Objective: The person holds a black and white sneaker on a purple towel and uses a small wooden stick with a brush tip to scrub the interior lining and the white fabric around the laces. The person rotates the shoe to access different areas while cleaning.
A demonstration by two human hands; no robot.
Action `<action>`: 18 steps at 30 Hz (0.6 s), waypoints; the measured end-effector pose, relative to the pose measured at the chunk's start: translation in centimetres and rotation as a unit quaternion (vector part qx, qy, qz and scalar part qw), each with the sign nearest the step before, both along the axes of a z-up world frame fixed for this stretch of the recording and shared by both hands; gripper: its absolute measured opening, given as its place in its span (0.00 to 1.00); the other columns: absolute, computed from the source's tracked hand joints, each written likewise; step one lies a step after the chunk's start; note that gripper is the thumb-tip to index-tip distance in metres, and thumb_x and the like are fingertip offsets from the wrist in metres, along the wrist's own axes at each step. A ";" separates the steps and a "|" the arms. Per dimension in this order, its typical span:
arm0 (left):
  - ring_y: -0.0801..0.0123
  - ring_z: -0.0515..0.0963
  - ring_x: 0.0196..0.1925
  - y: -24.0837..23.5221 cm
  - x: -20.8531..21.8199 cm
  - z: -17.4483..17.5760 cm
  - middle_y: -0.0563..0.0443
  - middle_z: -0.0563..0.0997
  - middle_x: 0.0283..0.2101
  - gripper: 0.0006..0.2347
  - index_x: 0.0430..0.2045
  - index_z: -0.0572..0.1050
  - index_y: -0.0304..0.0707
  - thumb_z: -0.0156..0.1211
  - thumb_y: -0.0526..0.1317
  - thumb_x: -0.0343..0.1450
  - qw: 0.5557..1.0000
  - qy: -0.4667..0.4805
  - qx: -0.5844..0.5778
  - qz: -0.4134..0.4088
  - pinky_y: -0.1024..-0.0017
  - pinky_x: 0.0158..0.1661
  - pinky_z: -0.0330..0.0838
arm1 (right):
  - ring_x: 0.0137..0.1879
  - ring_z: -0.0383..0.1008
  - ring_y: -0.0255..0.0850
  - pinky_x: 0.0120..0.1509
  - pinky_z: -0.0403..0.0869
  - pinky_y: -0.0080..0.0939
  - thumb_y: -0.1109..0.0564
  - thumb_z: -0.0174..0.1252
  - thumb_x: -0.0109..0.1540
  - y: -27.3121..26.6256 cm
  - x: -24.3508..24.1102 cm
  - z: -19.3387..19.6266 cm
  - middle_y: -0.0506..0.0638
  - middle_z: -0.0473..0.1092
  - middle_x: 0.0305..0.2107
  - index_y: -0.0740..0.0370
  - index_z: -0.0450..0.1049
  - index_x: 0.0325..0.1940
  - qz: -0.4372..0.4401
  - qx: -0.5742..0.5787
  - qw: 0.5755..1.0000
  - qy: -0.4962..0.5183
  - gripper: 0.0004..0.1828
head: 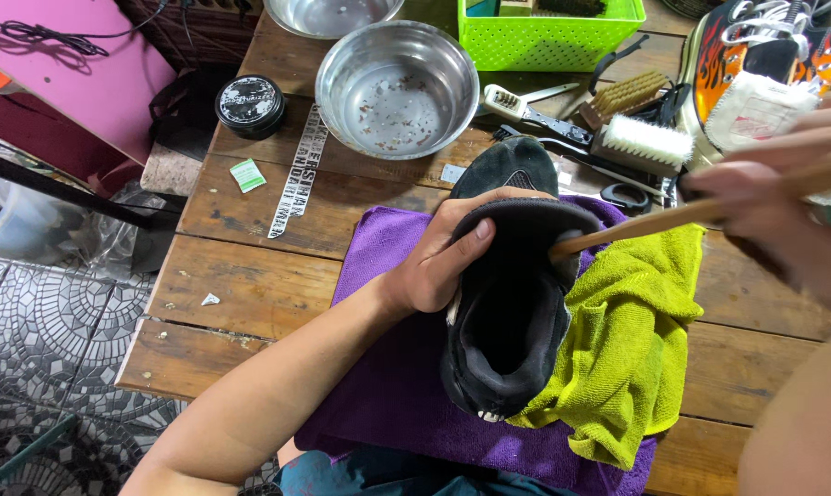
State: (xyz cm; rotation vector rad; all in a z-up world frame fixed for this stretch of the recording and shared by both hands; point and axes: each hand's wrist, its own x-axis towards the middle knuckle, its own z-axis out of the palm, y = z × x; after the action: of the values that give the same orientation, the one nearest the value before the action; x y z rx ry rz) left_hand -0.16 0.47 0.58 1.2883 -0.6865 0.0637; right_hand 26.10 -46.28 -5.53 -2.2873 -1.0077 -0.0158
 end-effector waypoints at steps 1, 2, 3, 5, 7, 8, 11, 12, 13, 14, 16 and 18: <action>0.63 0.81 0.68 0.0 0.0 -0.1 0.45 0.81 0.64 0.31 0.69 0.73 0.27 0.45 0.61 0.86 1.000 0.005 -0.001 0.005 0.66 0.71 0.75 | 0.21 0.63 0.30 0.17 0.66 0.27 0.62 0.53 0.75 -9.6 3.4 -8.8 0.42 0.67 0.30 0.63 0.75 0.72 0.007 0.071 0.981 0.178 0.20; 0.63 0.81 0.68 0.0 0.0 -0.1 0.45 0.81 0.64 0.31 0.69 0.73 0.27 0.45 0.61 0.86 1.000 0.005 -0.001 0.005 0.66 0.71 0.75 | 0.21 0.63 0.30 0.17 0.66 0.27 0.62 0.53 0.75 -2.0 0.2 -0.8 0.42 0.67 0.30 0.63 0.75 0.72 0.007 0.070 0.981 0.178 0.20; 0.64 0.80 0.70 0.0 0.0 -0.2 0.46 0.81 0.66 0.30 0.69 0.73 0.28 0.46 0.61 0.86 1.000 0.009 -0.012 -0.005 0.65 0.75 0.72 | 0.42 0.72 0.42 0.49 0.71 0.45 0.59 0.62 0.75 5.5 -6.5 7.3 0.46 0.76 0.40 0.60 0.83 0.65 0.043 0.016 0.997 -0.067 0.14; 0.64 0.78 0.73 0.0 -0.1 -0.1 0.47 0.80 0.68 0.30 0.69 0.74 0.29 0.47 0.61 0.87 1.000 0.013 -0.024 -0.013 0.64 0.78 0.70 | 0.64 0.80 0.54 0.82 0.76 0.63 0.56 0.72 0.76 13.9 -17.7 16.9 0.50 0.84 0.50 0.57 0.91 0.58 0.078 -0.040 0.948 -0.306 0.08; 0.61 0.80 0.70 0.0 -0.1 0.3 0.43 0.81 0.66 0.29 0.67 0.74 0.27 0.42 0.59 0.87 1.000 -0.018 0.003 0.004 0.63 0.74 0.72 | 0.24 0.71 0.44 0.38 0.70 0.47 0.49 0.65 0.72 19.0 -20.4 21.3 0.46 0.73 0.14 0.55 0.91 0.44 0.030 -0.108 0.977 -0.181 0.13; 0.61 0.80 0.70 -0.1 -0.1 0.2 0.43 0.81 0.66 0.29 0.67 0.74 0.27 0.42 0.59 0.87 1.000 -0.018 0.002 0.002 0.63 0.74 0.72 | 0.24 0.71 0.44 0.38 0.70 0.47 0.49 0.65 0.72 17.8 -20.5 20.6 0.46 0.73 0.14 0.55 0.91 0.44 0.028 -0.109 0.977 -0.181 0.13; 0.61 0.81 0.68 -0.2 -0.2 0.2 0.43 0.81 0.64 0.31 0.67 0.73 0.25 0.45 0.60 0.86 0.999 0.014 -0.027 -0.013 0.65 0.71 0.75 | 0.25 0.65 0.49 0.33 0.66 0.53 0.43 0.60 0.72 16.7 -21.5 19.0 0.51 0.65 0.15 0.64 0.89 0.50 0.064 -0.135 0.948 -0.283 0.22; 0.61 0.81 0.69 -0.2 -0.2 0.2 0.42 0.81 0.66 0.30 0.67 0.74 0.26 0.46 0.60 0.86 0.999 0.014 -0.033 -0.011 0.64 0.73 0.74 | 0.22 0.61 0.45 0.31 0.63 0.48 0.53 0.63 0.69 18.0 -22.4 18.7 0.50 0.64 0.14 0.67 0.86 0.42 0.063 -0.037 0.966 -0.247 0.14; 0.61 0.81 0.70 -0.2 -0.2 0.2 0.42 0.81 0.67 0.29 0.66 0.75 0.27 0.46 0.60 0.87 0.999 0.015 -0.039 -0.010 0.63 0.75 0.73 | 0.19 0.57 0.41 0.29 0.61 0.43 0.62 0.67 0.66 19.3 -23.3 18.3 0.49 0.63 0.12 0.70 0.83 0.33 0.061 0.062 0.974 -0.208 0.09; 0.61 0.81 0.70 -0.2 -0.4 0.4 0.42 0.81 0.67 0.29 0.66 0.75 0.27 0.46 0.60 0.87 0.999 0.018 -0.040 -0.009 0.63 0.75 0.73 | 0.19 0.57 0.41 0.29 0.61 0.43 0.62 0.67 0.66 17.4 -23.4 16.3 0.49 0.63 0.12 0.70 0.83 0.33 0.061 0.061 0.975 -0.205 0.09; 0.56 0.82 0.72 -0.1 -0.3 0.9 0.42 0.82 0.66 0.32 0.64 0.76 0.30 0.42 0.64 0.86 0.999 -0.025 0.007 0.021 0.57 0.78 0.72 | 0.35 0.74 0.51 0.49 0.75 0.52 0.64 0.66 0.70 13.7 -23.1 12.6 0.59 0.76 0.31 0.71 0.87 0.44 -0.010 0.078 0.971 -0.226 0.06; 0.56 0.82 0.72 -0.2 -0.2 0.6 0.42 0.82 0.67 0.31 0.66 0.75 0.30 0.43 0.63 0.86 1.000 -0.018 -0.003 0.018 0.57 0.79 0.72 | 0.27 0.69 0.48 0.39 0.70 0.46 0.62 0.59 0.69 15.5 -23.8 12.2 0.58 0.73 0.24 0.74 0.81 0.39 0.002 0.158 0.972 -0.175 0.10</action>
State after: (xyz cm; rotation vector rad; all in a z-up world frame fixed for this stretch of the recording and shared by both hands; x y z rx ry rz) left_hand -0.40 0.28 1.14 1.2957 -0.6930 0.1176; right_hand 2.32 -30.82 6.67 -2.0272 -1.0930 -0.5561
